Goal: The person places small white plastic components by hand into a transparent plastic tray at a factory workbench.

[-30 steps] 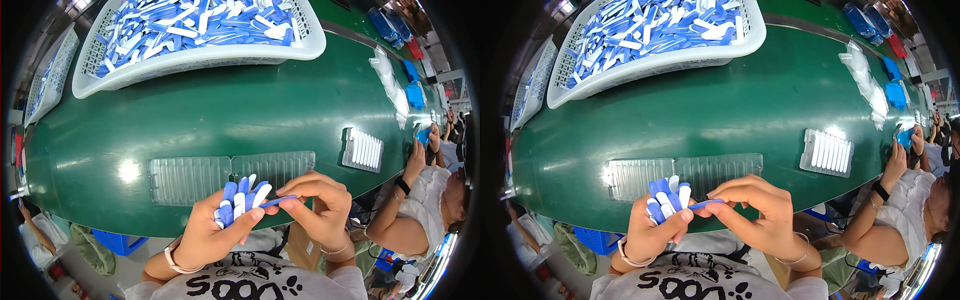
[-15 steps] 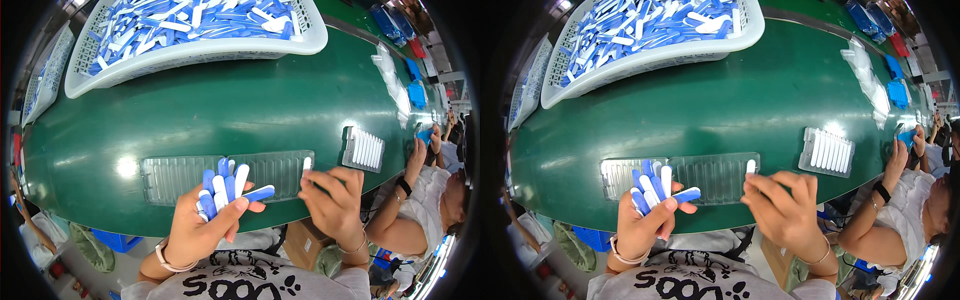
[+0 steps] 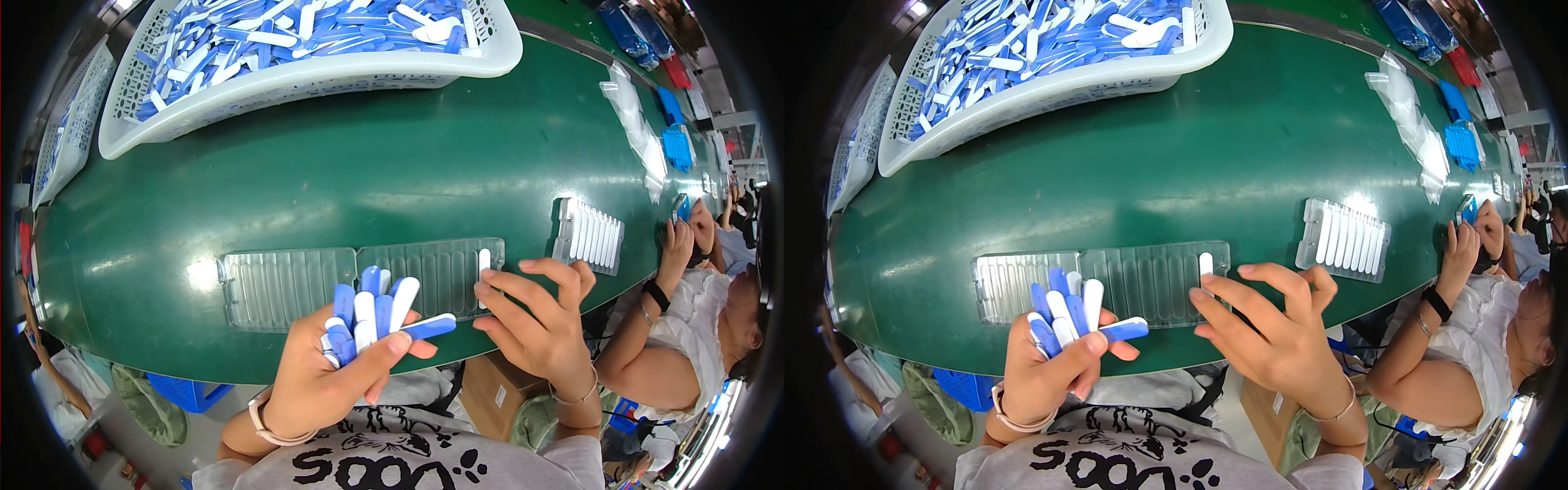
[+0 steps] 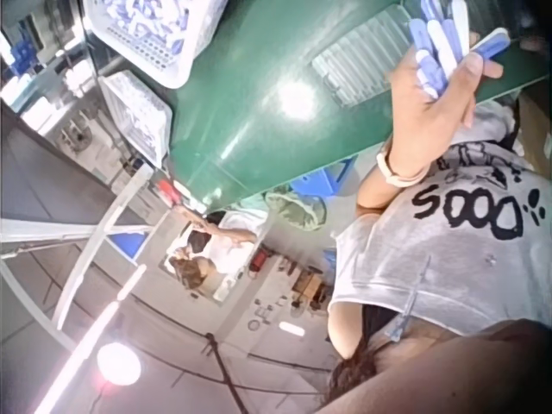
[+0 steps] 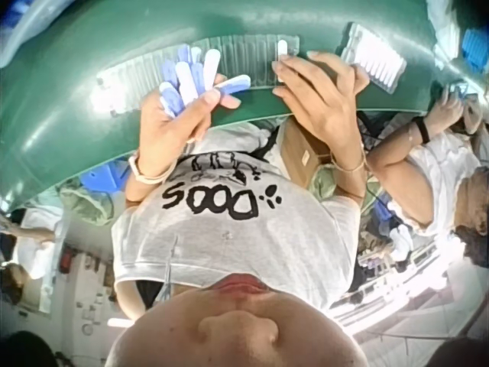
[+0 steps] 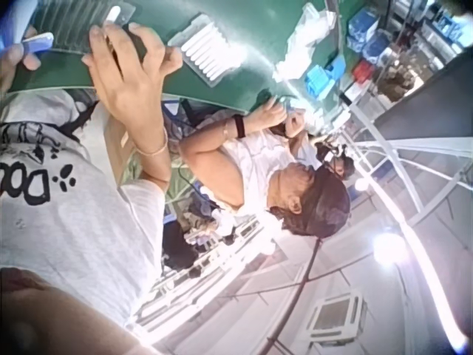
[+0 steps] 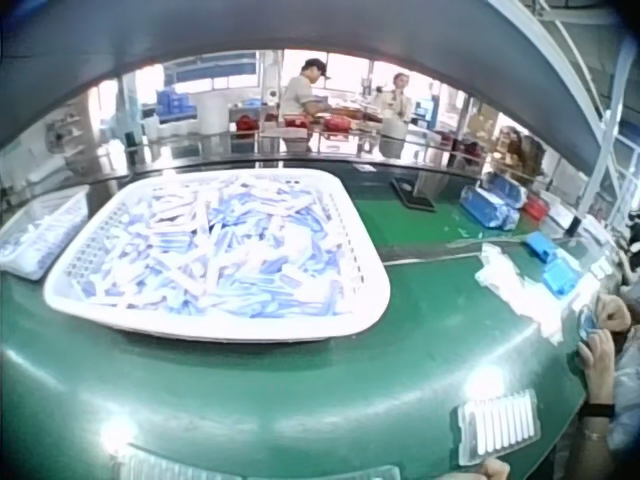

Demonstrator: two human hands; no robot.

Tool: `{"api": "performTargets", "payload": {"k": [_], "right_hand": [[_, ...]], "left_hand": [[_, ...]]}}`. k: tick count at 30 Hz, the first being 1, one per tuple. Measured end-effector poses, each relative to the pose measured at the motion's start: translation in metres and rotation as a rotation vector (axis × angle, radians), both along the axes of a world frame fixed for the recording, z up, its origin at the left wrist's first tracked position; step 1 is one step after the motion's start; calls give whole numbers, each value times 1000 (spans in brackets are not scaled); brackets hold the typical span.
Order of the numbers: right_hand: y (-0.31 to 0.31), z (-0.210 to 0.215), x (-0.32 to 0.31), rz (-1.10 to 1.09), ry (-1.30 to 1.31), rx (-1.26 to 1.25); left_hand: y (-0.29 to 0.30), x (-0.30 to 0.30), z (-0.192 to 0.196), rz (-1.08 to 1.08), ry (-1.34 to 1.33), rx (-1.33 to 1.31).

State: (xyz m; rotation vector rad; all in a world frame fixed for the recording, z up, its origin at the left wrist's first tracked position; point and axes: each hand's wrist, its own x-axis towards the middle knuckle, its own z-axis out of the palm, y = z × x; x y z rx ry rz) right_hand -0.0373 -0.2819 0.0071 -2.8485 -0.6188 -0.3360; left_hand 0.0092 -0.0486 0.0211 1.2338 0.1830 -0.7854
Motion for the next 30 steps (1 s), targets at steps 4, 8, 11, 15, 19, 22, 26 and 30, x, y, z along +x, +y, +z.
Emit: {"api": "performTargets", "payload": {"k": [4,8,11,15,19,22,26,30], "right_hand": [[20,10,10,15,174,605],[34,-2,7,15,327,972],[37,-1,3,-139,459,1135],[30,-5,6,189,337,995],[20,-1,8,257,277,930],[-1,5,12,-24,170,939],[-6,16,39,-171,406,692],[-3,15,59,-82,441,464]], "left_hand": [[0,-6,-6,-163,-9,-70],[2,-6,0,-218,-34,-44],[5,-7,-2,-155,-12,-26],[8,-4,-4,-163,18,-78],[9,-3,-4,-192,84,-162],[4,-3,-3,-87,68,-93],[6,-1,-3,-57,-1,-4],[6,0,-5,-87,20,-11]]}}
